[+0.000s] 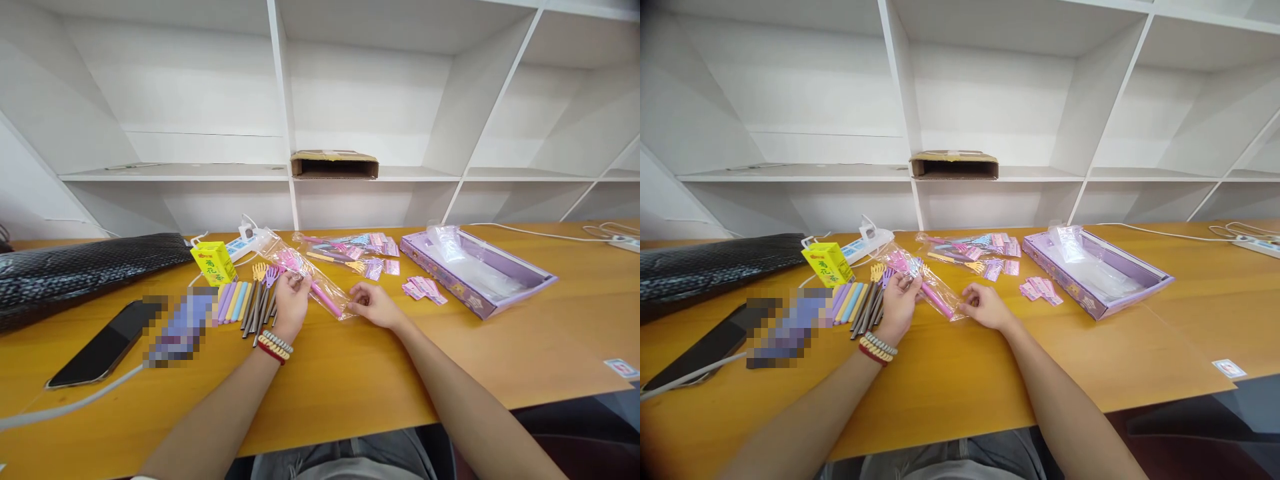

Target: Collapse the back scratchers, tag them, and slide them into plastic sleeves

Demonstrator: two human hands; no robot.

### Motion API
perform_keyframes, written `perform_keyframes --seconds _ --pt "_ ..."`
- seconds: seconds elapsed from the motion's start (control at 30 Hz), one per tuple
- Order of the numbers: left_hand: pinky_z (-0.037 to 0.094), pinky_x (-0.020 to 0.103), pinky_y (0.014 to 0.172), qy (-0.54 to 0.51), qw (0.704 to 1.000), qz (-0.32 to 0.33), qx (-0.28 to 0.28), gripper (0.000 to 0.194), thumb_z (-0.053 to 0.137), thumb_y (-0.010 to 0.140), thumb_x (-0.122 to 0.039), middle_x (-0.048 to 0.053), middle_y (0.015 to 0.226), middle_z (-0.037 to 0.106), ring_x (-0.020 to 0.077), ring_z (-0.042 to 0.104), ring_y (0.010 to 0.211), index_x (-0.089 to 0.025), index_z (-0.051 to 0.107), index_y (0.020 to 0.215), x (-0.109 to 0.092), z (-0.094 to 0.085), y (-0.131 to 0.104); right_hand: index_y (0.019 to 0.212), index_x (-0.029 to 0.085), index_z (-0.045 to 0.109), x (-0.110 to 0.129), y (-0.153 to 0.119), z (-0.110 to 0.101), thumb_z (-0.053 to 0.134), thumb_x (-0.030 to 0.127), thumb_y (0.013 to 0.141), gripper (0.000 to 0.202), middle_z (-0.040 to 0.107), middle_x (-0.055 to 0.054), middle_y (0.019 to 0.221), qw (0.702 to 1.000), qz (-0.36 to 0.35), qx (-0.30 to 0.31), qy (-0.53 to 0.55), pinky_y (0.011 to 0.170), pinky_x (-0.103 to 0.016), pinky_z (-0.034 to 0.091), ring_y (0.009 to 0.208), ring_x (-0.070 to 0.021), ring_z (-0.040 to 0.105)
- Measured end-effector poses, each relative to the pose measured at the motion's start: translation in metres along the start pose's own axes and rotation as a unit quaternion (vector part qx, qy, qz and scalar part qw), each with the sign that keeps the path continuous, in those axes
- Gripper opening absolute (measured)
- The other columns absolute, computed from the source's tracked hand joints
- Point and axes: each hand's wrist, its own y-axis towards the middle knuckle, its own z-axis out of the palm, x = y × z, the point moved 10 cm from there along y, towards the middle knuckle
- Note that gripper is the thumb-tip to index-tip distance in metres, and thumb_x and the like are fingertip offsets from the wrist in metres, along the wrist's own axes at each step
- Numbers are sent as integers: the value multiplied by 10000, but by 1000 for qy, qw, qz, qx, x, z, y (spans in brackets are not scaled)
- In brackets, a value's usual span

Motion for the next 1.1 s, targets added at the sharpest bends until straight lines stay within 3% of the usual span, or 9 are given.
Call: perform_keyframes --seconds 0.2,0.37,0.7,1.1 --pt "511 257 617 -2 1000 -15 -4 401 688 650 -347 6 844 565 131 597 768 -200 398 884 9 -2 1 792 191 543 16 -1 -21 613 228 658 156 564 -21 799 988 -58 -106 -100 646 -277 417 692 -140 508" --pt "521 265 632 4 1000 -15 -16 373 667 674 -365 -10 856 567 136 595 821 -216 388 872 12 -5 1 731 204 619 22 -2 -9 633 241 671 71 535 -51 941 986 -102 -46 -121 823 -334 407 881 -178 522" --pt "517 321 718 -68 997 -44 8 395 699 651 -328 -36 880 586 118 597 833 -221 388 870 10 4 -4 808 206 629 20 -2 -8 647 301 684 157 527 -50 931 982 -113 -58 -139 830 -329 412 886 -173 520" --pt "514 380 778 -111 982 -94 120 376 724 638 -255 -4 880 599 146 591 872 -192 465 903 12 31 -13 871 207 617 18 -3 -3 630 237 701 173 519 -54 966 983 -120 -25 -138 801 -317 419 870 -167 516"
